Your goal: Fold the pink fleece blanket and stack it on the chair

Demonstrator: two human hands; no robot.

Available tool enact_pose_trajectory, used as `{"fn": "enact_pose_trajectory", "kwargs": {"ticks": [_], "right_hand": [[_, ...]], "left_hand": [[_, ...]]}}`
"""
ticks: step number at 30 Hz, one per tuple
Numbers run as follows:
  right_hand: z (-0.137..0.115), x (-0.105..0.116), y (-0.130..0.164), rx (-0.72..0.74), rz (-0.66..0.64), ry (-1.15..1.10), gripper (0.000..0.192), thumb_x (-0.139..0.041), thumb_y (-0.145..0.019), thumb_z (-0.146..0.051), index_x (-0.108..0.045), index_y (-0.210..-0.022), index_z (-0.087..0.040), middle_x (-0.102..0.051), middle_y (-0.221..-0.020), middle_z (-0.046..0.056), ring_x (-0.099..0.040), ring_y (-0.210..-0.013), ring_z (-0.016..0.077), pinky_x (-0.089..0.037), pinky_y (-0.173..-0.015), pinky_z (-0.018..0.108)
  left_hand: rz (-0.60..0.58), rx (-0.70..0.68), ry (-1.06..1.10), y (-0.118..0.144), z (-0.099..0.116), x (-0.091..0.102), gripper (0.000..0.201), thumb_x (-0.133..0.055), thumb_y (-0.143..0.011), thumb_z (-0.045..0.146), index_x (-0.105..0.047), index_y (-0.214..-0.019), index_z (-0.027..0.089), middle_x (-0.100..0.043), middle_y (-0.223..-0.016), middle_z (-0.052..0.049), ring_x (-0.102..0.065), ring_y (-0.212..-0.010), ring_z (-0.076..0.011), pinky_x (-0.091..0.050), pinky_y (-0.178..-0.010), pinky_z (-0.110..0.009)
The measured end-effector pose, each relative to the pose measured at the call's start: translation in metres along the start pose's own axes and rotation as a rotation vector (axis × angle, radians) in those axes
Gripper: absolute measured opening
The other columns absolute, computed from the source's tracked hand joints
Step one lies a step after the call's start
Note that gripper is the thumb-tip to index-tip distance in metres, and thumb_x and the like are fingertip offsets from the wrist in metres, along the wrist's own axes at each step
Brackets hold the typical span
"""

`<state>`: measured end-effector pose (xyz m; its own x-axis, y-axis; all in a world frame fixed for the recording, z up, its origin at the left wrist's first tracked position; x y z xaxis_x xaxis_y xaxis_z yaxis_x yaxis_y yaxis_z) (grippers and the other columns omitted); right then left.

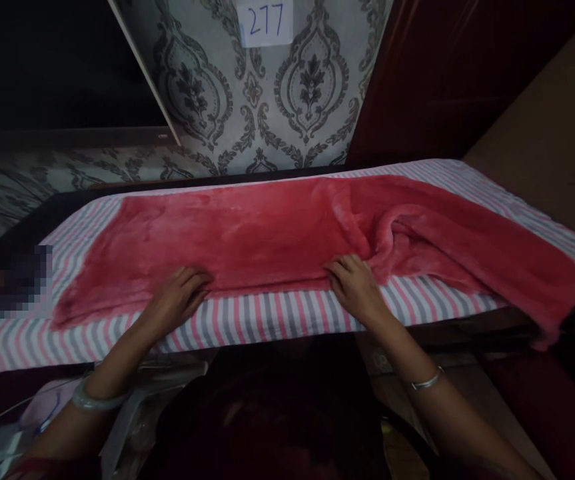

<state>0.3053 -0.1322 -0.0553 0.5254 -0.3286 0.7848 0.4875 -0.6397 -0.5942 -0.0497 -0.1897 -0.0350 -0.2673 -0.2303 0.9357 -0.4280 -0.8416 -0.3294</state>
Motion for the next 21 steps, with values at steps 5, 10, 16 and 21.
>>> {"fn": "enact_pose_trajectory", "kwargs": {"ticks": [5, 10, 16, 21], "right_hand": [[-0.002, 0.005, 0.005, 0.007, 0.058, 0.022, 0.023, -0.05, -0.092, -0.012, -0.068, -0.101, -0.022, -0.063, -0.088, 0.009, -0.056, -0.083, 0.0256, -0.048, -0.073, 0.04], [-0.005, 0.006, 0.009, 0.051, 0.018, 0.02, 0.021, -0.047, -0.095, -0.012, -0.066, -0.1, -0.021, -0.063, -0.089, 0.008, -0.056, -0.082, 0.0238, -0.048, -0.071, 0.038], [-0.003, 0.006, 0.011, 0.046, 0.021, 0.0, 0.019, -0.048, -0.095, -0.015, -0.066, -0.101, -0.022, -0.063, -0.089, 0.008, -0.057, -0.082, 0.0242, -0.048, -0.071, 0.039], [0.001, 0.009, 0.019, 0.068, 0.065, -0.015, 0.016, -0.052, -0.094, -0.017, -0.066, -0.098, -0.023, -0.063, -0.086, 0.007, -0.057, -0.079, 0.0238, -0.047, -0.071, 0.038]], "left_hand": [[0.043, 0.013, 0.01, 0.003, -0.003, 0.0, 0.026, -0.046, -0.096, 0.023, -0.068, -0.109, 0.021, -0.068, -0.106, -0.011, -0.062, -0.098, -0.0248, -0.053, -0.086, -0.042], [0.067, 0.002, 0.014, 0.007, -0.003, -0.002, 0.025, -0.046, -0.098, 0.026, -0.068, -0.108, 0.021, -0.067, -0.108, -0.011, -0.062, -0.099, -0.0247, -0.052, -0.087, -0.042], [0.101, 0.008, 0.004, 0.01, -0.002, -0.001, 0.024, -0.047, -0.098, 0.026, -0.068, -0.11, 0.019, -0.066, -0.109, -0.012, -0.06, -0.101, -0.0256, -0.05, -0.086, -0.041], [0.129, 0.085, -0.107, 0.026, -0.008, 0.003, 0.025, -0.048, -0.098, 0.026, -0.068, -0.112, 0.018, -0.066, -0.106, -0.012, -0.058, -0.098, -0.0263, -0.048, -0.082, -0.04]]}}
Point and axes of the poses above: each hand's wrist, its own y-axis away from the middle knuckle, its own x-axis out of the back of the hand, z = x × y, the point moved 5 cm from there along -y, towards the middle knuckle
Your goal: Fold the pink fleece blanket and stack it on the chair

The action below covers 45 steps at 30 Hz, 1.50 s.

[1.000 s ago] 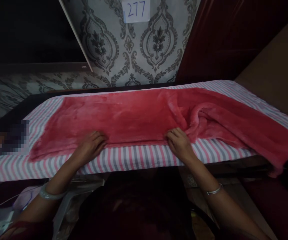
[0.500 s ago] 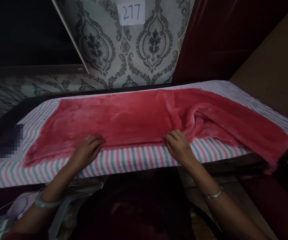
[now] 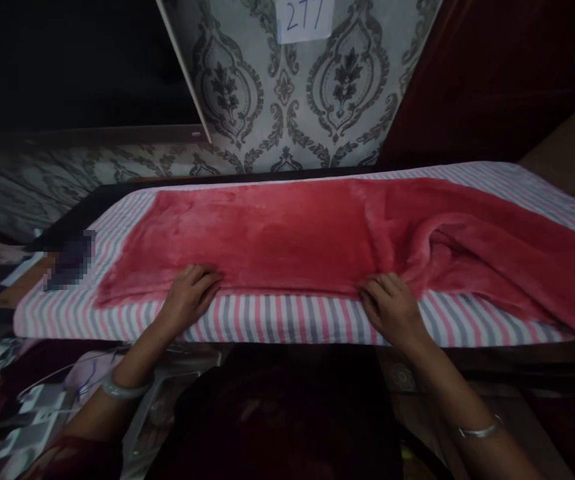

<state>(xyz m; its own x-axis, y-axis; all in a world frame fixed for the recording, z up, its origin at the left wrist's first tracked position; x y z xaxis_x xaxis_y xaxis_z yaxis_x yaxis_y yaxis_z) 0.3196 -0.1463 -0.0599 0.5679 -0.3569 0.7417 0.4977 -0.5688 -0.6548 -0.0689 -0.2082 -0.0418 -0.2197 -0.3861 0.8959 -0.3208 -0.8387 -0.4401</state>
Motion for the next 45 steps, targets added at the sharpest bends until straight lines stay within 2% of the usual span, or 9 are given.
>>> {"fn": "enact_pose_trajectory", "kwargs": {"ticks": [4, 9, 17, 24, 30, 36, 39, 42, 45], "right_hand": [[-0.003, -0.001, -0.004, 0.033, -0.048, 0.008, 0.019, -0.051, -0.095, -0.025, -0.068, -0.103, -0.022, -0.062, -0.082, 0.008, -0.056, -0.075, 0.0251, -0.046, -0.066, 0.038], [-0.017, -0.009, -0.018, 0.103, -0.058, 0.02, 0.028, -0.051, -0.098, -0.028, -0.069, -0.115, -0.016, -0.065, -0.097, 0.012, -0.06, -0.086, 0.026, -0.049, -0.076, 0.04], [-0.02, -0.018, -0.018, 0.155, -0.016, -0.023, 0.019, -0.05, -0.096, -0.021, -0.068, -0.1, -0.017, -0.065, -0.087, 0.01, -0.06, -0.077, 0.0228, -0.05, -0.07, 0.036], [-0.024, -0.01, -0.021, 0.206, -0.07, -0.083, 0.019, -0.049, -0.097, -0.031, -0.063, -0.106, -0.021, -0.067, -0.091, 0.009, -0.063, -0.081, 0.0247, -0.05, -0.072, 0.039], [-0.038, -0.024, -0.036, 0.228, -0.037, -0.124, 0.025, -0.046, -0.097, -0.037, -0.063, -0.114, -0.029, -0.068, -0.102, 0.011, -0.062, -0.091, 0.0301, -0.047, -0.08, 0.047], [-0.06, -0.057, -0.056, 0.294, -0.073, -0.165, 0.032, -0.043, -0.101, -0.041, -0.065, -0.113, -0.021, -0.069, -0.105, 0.01, -0.063, -0.091, 0.0266, -0.049, -0.08, 0.042], [-0.066, -0.066, -0.062, 0.301, -0.075, -0.178, 0.034, -0.043, -0.102, -0.041, -0.067, -0.112, -0.018, -0.069, -0.105, 0.01, -0.064, -0.091, 0.0253, -0.05, -0.08, 0.04], [-0.069, -0.073, -0.062, 0.302, -0.085, -0.186, 0.036, -0.044, -0.101, -0.042, -0.069, -0.113, -0.018, -0.069, -0.106, 0.01, -0.064, -0.092, 0.0257, -0.05, -0.08, 0.041], [-0.071, -0.081, -0.057, 0.28, -0.13, -0.192, 0.037, -0.046, -0.1, -0.044, -0.069, -0.117, -0.02, -0.069, -0.11, 0.011, -0.063, -0.093, 0.0267, -0.051, -0.08, 0.042]], "left_hand": [[0.01, -0.004, -0.012, 0.008, -0.001, 0.003, 0.025, -0.048, -0.099, 0.024, -0.066, -0.114, 0.018, -0.065, -0.107, -0.012, -0.057, -0.098, -0.0251, -0.047, -0.081, -0.039], [0.04, 0.028, -0.092, 0.01, 0.002, 0.008, 0.025, -0.052, -0.097, 0.026, -0.066, -0.115, 0.018, -0.064, -0.107, -0.011, -0.055, -0.098, -0.0256, -0.044, -0.078, -0.039], [0.027, 0.035, -0.075, 0.022, -0.003, 0.01, 0.024, -0.046, -0.098, 0.019, -0.068, -0.108, 0.021, -0.061, -0.093, -0.008, -0.054, -0.087, -0.0217, -0.043, -0.075, -0.036], [0.056, 0.043, -0.057, 0.026, -0.003, 0.014, 0.025, -0.046, -0.099, 0.025, -0.066, -0.112, 0.017, -0.062, -0.099, -0.01, -0.054, -0.091, -0.0227, -0.042, -0.076, -0.037], [-0.018, 0.2, -0.142, 0.051, -0.029, 0.028, 0.027, -0.045, -0.1, 0.028, -0.066, -0.111, 0.016, -0.064, -0.101, -0.011, -0.055, -0.093, -0.0243, -0.042, -0.078, -0.04], [-0.014, 0.313, -0.118, 0.078, -0.058, 0.053, 0.025, -0.048, -0.098, 0.033, -0.067, -0.103, 0.018, -0.066, -0.098, -0.01, -0.057, -0.091, -0.024, -0.043, -0.079, -0.039], [0.093, 0.475, -0.119, 0.088, -0.079, 0.071, 0.021, -0.047, -0.095, 0.03, -0.065, -0.093, 0.019, -0.065, -0.092, -0.009, -0.059, -0.089, -0.023, -0.045, -0.08, -0.037], [0.216, 0.846, -0.222, 0.104, -0.106, 0.087, 0.018, -0.047, -0.093, 0.028, -0.063, -0.092, 0.018, -0.064, -0.093, -0.01, -0.061, -0.087, -0.0234, -0.046, -0.075, -0.035], [0.109, 1.088, -0.241, 0.117, -0.123, 0.085, 0.02, -0.055, -0.09, 0.037, -0.061, -0.092, 0.018, -0.065, -0.091, -0.01, -0.062, -0.083, -0.0244, -0.044, -0.07, -0.034]]}}
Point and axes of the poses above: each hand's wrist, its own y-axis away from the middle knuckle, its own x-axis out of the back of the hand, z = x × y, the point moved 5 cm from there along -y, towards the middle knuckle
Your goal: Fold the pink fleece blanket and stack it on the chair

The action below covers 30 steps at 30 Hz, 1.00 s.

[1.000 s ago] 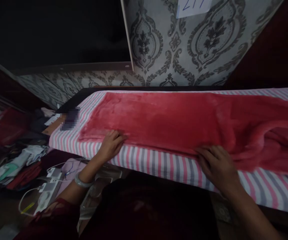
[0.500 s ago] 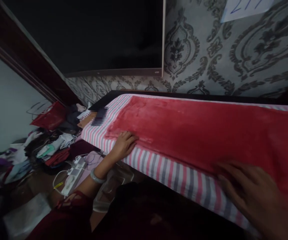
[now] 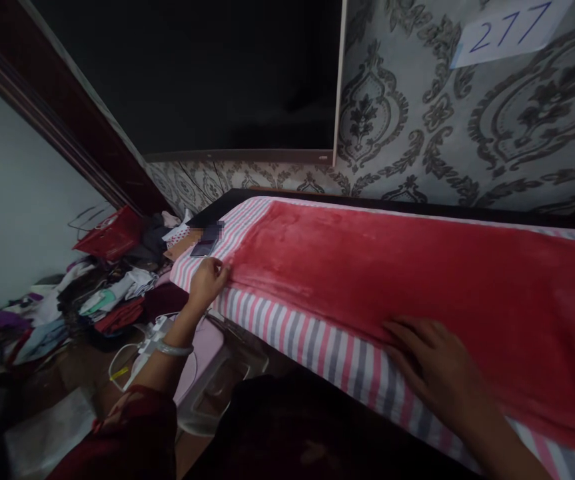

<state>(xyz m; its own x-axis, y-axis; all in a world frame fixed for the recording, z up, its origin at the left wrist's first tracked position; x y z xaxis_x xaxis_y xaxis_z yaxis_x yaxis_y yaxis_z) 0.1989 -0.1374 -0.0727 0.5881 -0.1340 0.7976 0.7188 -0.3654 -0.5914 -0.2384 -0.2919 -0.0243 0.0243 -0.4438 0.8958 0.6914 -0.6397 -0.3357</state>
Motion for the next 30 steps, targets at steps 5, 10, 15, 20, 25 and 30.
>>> {"fn": "enact_pose_trajectory", "kwargs": {"ticks": [5, 10, 15, 20, 25, 30], "right_hand": [[0.003, -0.007, 0.006, -0.053, -0.013, -0.031, 0.035, -0.048, -0.099, -0.042, -0.069, -0.119, -0.024, -0.069, -0.112, 0.01, -0.063, -0.095, 0.0272, -0.051, -0.08, 0.042], [0.001, -0.007, 0.005, -0.069, -0.042, -0.03, 0.036, -0.047, -0.099, -0.042, -0.07, -0.119, -0.023, -0.069, -0.112, 0.01, -0.063, -0.095, 0.0273, -0.052, -0.08, 0.043], [0.001, -0.004, 0.005, -0.093, -0.044, -0.053, 0.036, -0.048, -0.099, -0.043, -0.071, -0.119, -0.023, -0.07, -0.114, 0.011, -0.064, -0.097, 0.0265, -0.053, -0.082, 0.044], [0.004, 0.005, -0.024, -0.1, -0.131, -0.091, 0.037, -0.043, -0.101, -0.041, -0.075, -0.106, -0.024, -0.072, -0.105, 0.009, -0.067, -0.094, 0.0235, -0.055, -0.082, 0.041], [-0.005, -0.01, -0.083, -0.056, -0.164, -0.041, 0.043, -0.042, -0.101, -0.041, -0.064, -0.134, -0.025, -0.061, -0.138, 0.011, -0.055, -0.127, 0.0301, -0.044, -0.106, 0.054], [-0.025, -0.058, -0.1, -0.002, -0.452, -0.095, 0.058, -0.045, -0.099, -0.056, -0.042, -0.153, -0.034, -0.034, -0.161, 0.005, -0.027, -0.149, 0.0327, -0.026, -0.118, 0.06]], "left_hand": [[-0.144, 0.094, 0.03, -0.002, -0.01, -0.01, 0.016, -0.058, -0.088, 0.037, -0.056, -0.083, 0.021, -0.065, -0.082, -0.005, -0.061, -0.078, -0.0212, -0.041, -0.068, -0.03], [-0.201, 0.133, 0.092, -0.009, -0.013, -0.012, 0.013, -0.057, -0.086, 0.028, -0.049, -0.078, 0.023, -0.06, -0.074, 0.0, -0.058, -0.072, -0.0174, -0.039, -0.065, -0.028], [-0.247, 0.116, 0.135, -0.015, -0.018, -0.012, 0.008, -0.059, -0.082, 0.026, -0.051, -0.08, 0.023, -0.055, -0.066, 0.003, -0.055, -0.066, -0.0158, -0.042, -0.061, -0.026], [-0.318, 0.142, 0.205, -0.039, -0.02, -0.011, 0.036, -0.064, -0.082, 0.044, -0.059, -0.11, 0.021, -0.057, -0.062, 0.004, -0.06, -0.063, -0.0171, -0.043, -0.056, -0.024], [-0.369, 0.203, 0.151, -0.088, 0.002, -0.017, 0.045, -0.051, -0.09, 0.057, -0.067, -0.101, 0.016, -0.07, -0.075, -0.006, -0.067, -0.068, -0.0215, -0.046, -0.056, -0.027], [-0.393, 0.167, 0.122, -0.137, 0.041, -0.037, 0.043, -0.053, -0.09, 0.054, -0.07, -0.089, 0.014, -0.075, -0.083, -0.012, -0.072, -0.081, -0.0258, -0.049, -0.065, -0.029]]}}
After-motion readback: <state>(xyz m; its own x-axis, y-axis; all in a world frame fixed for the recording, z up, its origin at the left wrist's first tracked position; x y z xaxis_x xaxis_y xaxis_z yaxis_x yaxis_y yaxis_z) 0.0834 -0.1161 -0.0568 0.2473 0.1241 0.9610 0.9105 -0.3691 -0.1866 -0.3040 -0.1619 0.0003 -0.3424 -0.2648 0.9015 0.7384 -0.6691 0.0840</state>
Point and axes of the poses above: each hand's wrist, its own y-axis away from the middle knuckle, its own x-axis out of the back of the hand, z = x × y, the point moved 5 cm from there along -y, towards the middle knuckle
